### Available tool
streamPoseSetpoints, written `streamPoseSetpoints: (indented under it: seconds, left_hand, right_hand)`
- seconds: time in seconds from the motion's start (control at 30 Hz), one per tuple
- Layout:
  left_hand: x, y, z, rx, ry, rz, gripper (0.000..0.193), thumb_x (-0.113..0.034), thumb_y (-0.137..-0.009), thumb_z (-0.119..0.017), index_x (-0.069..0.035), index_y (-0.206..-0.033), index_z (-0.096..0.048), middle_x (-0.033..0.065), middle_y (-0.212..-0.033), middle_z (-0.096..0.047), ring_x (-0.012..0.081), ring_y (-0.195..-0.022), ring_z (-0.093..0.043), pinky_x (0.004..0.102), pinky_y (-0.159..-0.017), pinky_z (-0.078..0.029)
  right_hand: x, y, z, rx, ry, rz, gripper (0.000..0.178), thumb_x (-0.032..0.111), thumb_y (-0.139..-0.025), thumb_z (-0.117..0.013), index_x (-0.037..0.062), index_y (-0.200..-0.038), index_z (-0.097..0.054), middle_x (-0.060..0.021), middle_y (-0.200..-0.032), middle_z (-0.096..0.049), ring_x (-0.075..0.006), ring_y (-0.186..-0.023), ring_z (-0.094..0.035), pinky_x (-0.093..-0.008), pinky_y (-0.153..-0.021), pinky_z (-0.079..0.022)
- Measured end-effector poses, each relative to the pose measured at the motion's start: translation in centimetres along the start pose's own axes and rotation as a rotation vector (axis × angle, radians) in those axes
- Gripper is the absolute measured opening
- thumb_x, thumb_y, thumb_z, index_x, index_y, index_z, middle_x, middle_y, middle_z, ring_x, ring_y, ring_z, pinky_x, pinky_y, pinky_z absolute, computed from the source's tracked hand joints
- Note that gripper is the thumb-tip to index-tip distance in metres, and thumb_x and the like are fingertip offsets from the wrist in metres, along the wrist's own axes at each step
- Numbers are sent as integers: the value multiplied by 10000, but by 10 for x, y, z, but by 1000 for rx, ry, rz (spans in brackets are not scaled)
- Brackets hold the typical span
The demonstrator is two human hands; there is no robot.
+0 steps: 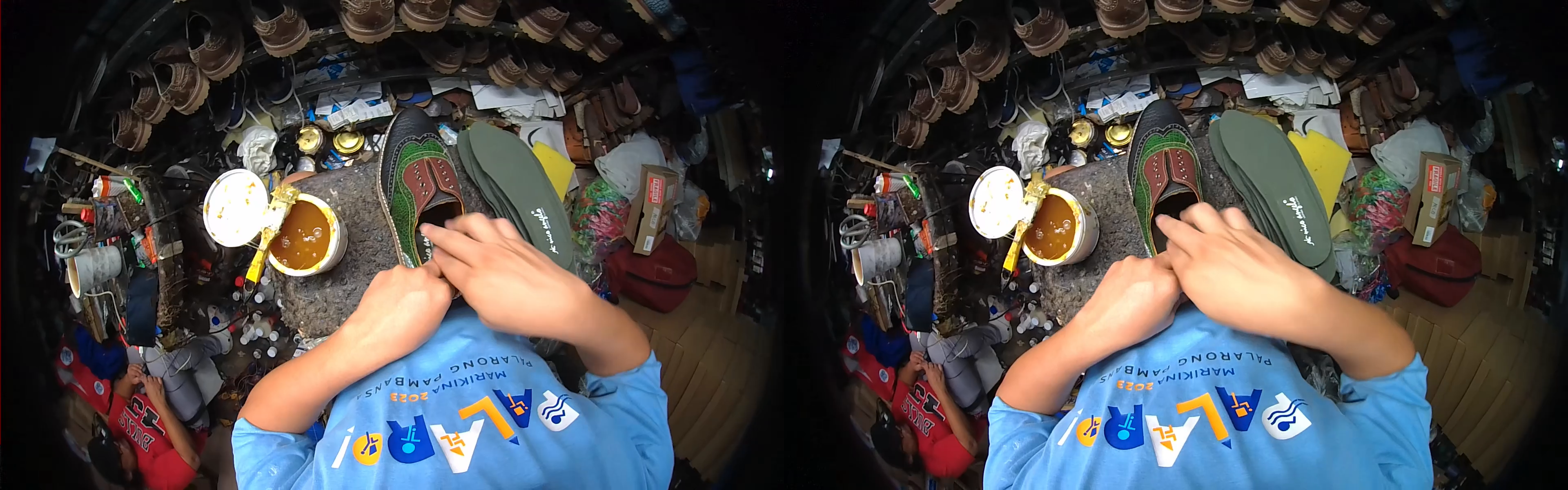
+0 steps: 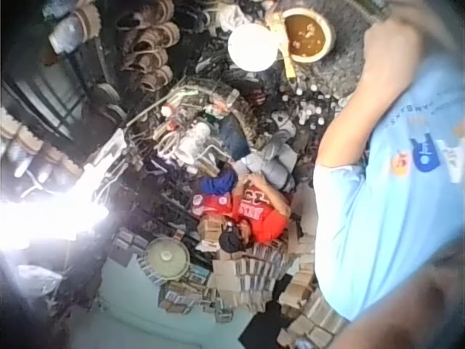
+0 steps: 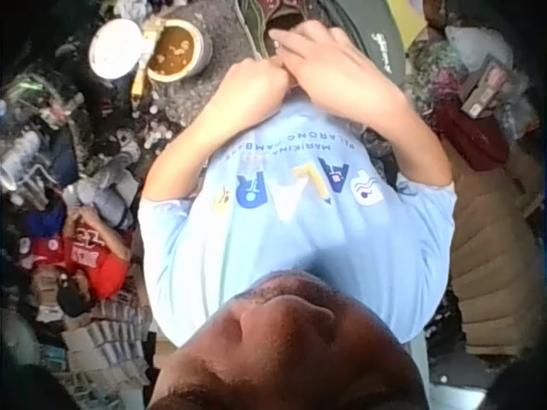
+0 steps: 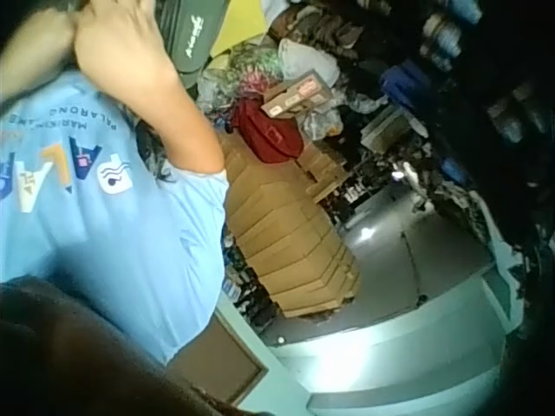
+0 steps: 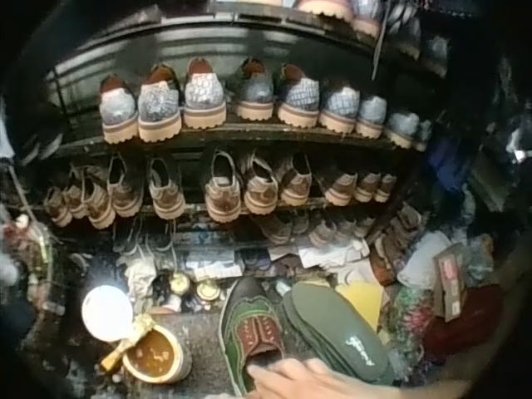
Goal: Apply adhesive to the interior of shoe uppers and insoles using a brush.
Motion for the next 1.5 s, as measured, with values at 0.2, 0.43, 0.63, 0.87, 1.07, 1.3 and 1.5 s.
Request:
streamPoseSetpoints:
  seconds: [0.2,0.43,0.63,0.87,1.07,1.3,1.5]
  left_hand:
    - [4,-21,48,94,-449,-60,331,-85,-861,-635,58,-1157,-675,160,-1118,-660,321,-688,-730,423,-618,-602]
    - [6,-53,31,343,-695,-87,365,-109,-867,-645,47,-1196,-679,194,-1062,-721,329,-809,-754,411,-677,-619]
    - [-32,-65,53,145,-427,-117,128,-30,-781,-642,53,-741,-730,248,-833,-731,391,-833,-751,461,-770,-611]
    - [-15,-81,26,325,-464,147,272,-28,-903,-575,127,-1107,-666,311,-1121,-710,409,-1032,-738,444,-892,-609]
    - [-6,-95,22,467,-494,262,372,-41,-947,-527,124,-1275,-591,322,-1290,-646,388,-1169,-689,435,-973,-577]
    - [1,-124,15,370,-536,455,439,-113,-958,-582,-2,-1381,-618,272,-1464,-565,346,-1370,-560,419,-1129,-461]
    - [158,-124,-39,26,-499,659,575,-162,-942,-571,-121,-1514,-517,174,-1700,-267,288,-1555,-309,389,-1254,-290]
  right_hand:
    - [15,23,-27,-43,150,-108,166,122,-813,-643,18,-930,-699,-89,-982,-632,-238,-886,-662,-365,-720,-565]
    - [11,16,-57,-127,132,-140,92,99,-783,-677,49,-859,-692,-90,-785,-691,-242,-698,-744,-362,-563,-607]
    - [3,25,-70,-106,17,-89,95,124,-816,-658,75,-871,-717,-123,-755,-723,-300,-682,-757,-431,-583,-619]
    - [1,21,-69,-130,-99,-95,119,120,-844,-632,71,-903,-723,-151,-748,-733,-337,-691,-756,-459,-608,-625]
    - [1,17,-72,-145,-96,-64,145,98,-853,-615,46,-952,-706,-166,-749,-734,-360,-703,-755,-474,-629,-626]
    - [-1,20,-75,-228,-72,-67,108,106,-873,-605,46,-908,-687,-129,-835,-742,-309,-755,-768,-440,-643,-629]
    - [16,13,-68,-285,-69,-10,97,111,-872,-617,52,-893,-690,-126,-833,-742,-306,-752,-769,-429,-635,-628]
Point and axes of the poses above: each hand's wrist, its own y-axis away from the middle knuckle, its own z-axis out of the back of the hand, x = y × z, the point moved 3 cm from there along -y, towards the middle knuckle
